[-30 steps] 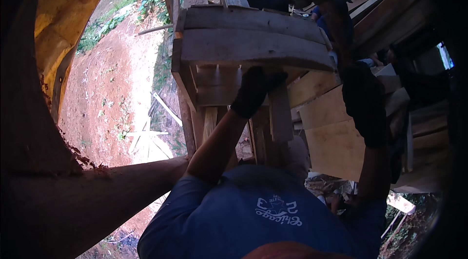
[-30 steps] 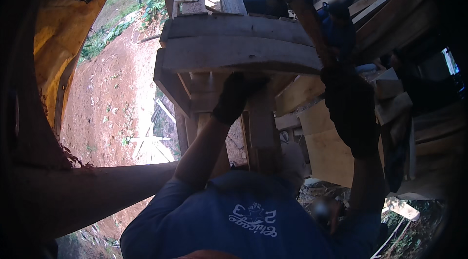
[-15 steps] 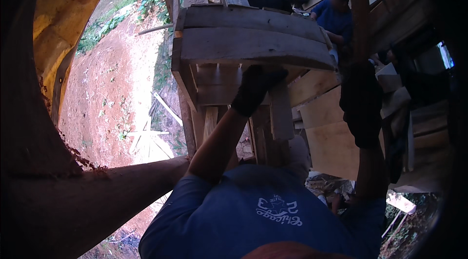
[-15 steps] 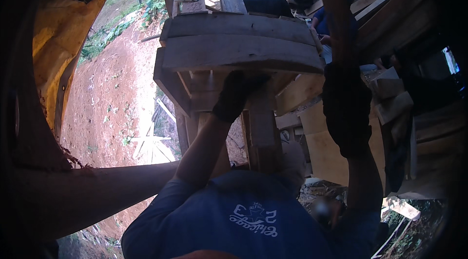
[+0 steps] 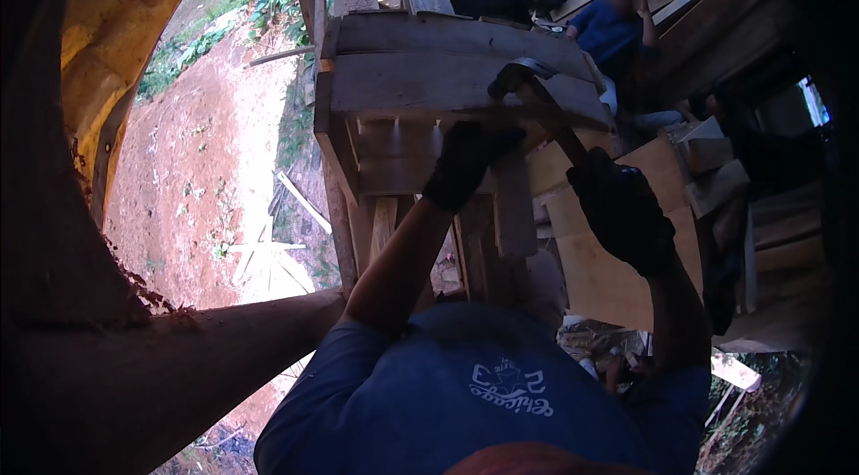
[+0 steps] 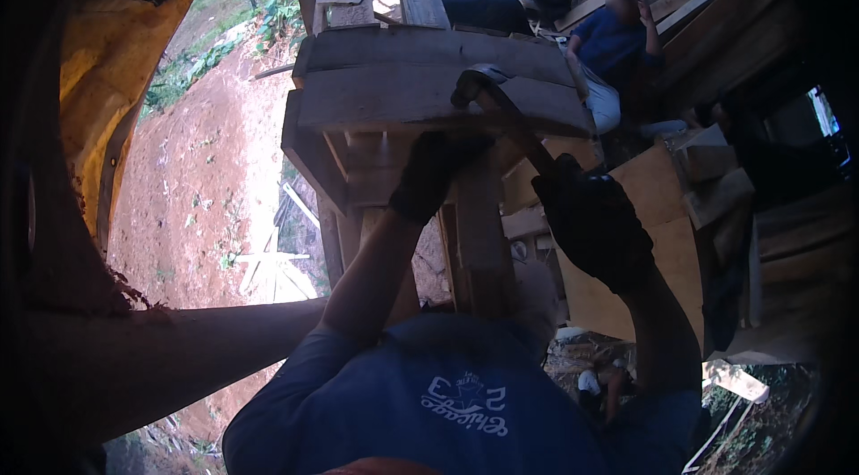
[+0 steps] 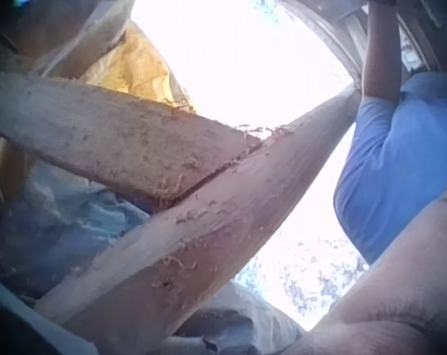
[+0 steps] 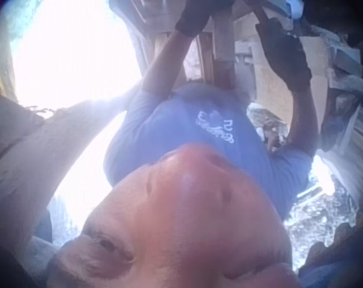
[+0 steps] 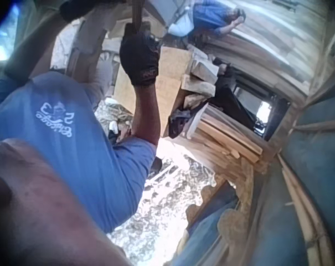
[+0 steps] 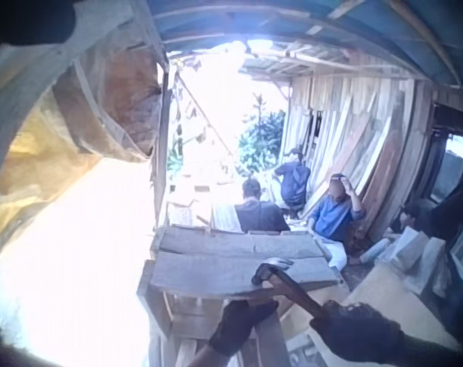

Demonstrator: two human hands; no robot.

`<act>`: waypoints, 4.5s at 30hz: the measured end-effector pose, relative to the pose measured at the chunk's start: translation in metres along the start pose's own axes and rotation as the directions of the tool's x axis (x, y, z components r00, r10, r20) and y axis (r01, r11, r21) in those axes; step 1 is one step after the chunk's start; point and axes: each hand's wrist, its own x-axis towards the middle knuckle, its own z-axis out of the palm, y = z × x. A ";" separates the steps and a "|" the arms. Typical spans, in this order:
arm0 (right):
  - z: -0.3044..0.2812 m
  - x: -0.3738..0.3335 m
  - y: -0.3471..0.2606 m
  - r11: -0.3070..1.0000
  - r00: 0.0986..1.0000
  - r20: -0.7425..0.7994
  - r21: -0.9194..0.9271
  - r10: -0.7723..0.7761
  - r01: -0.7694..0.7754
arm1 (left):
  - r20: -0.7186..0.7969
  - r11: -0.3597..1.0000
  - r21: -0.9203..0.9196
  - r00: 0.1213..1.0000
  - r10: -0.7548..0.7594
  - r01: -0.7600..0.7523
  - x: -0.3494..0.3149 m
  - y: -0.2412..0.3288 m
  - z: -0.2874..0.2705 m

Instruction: The person builds a wooden chair by hammering slats into the frame and attaching larger support pieces by hand while other workers assist in the background.

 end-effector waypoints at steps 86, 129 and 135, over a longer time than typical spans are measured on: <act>0.044 0.064 -0.008 -0.567 0.653 0.756 0.553 0.035 -0.610 | 0.008 -0.262 0.931 0.702 0.712 0.256 0.057 0.063 -0.162; 0.069 0.055 0.021 0.674 0.976 0.028 0.719 0.216 -0.170 | 0.001 -0.240 0.941 0.711 0.704 0.237 0.059 0.059 -0.166; 0.084 0.051 0.031 0.712 0.939 -0.010 0.655 0.345 -0.254 | -0.023 -0.277 0.923 0.758 0.652 0.266 0.053 0.067 -0.157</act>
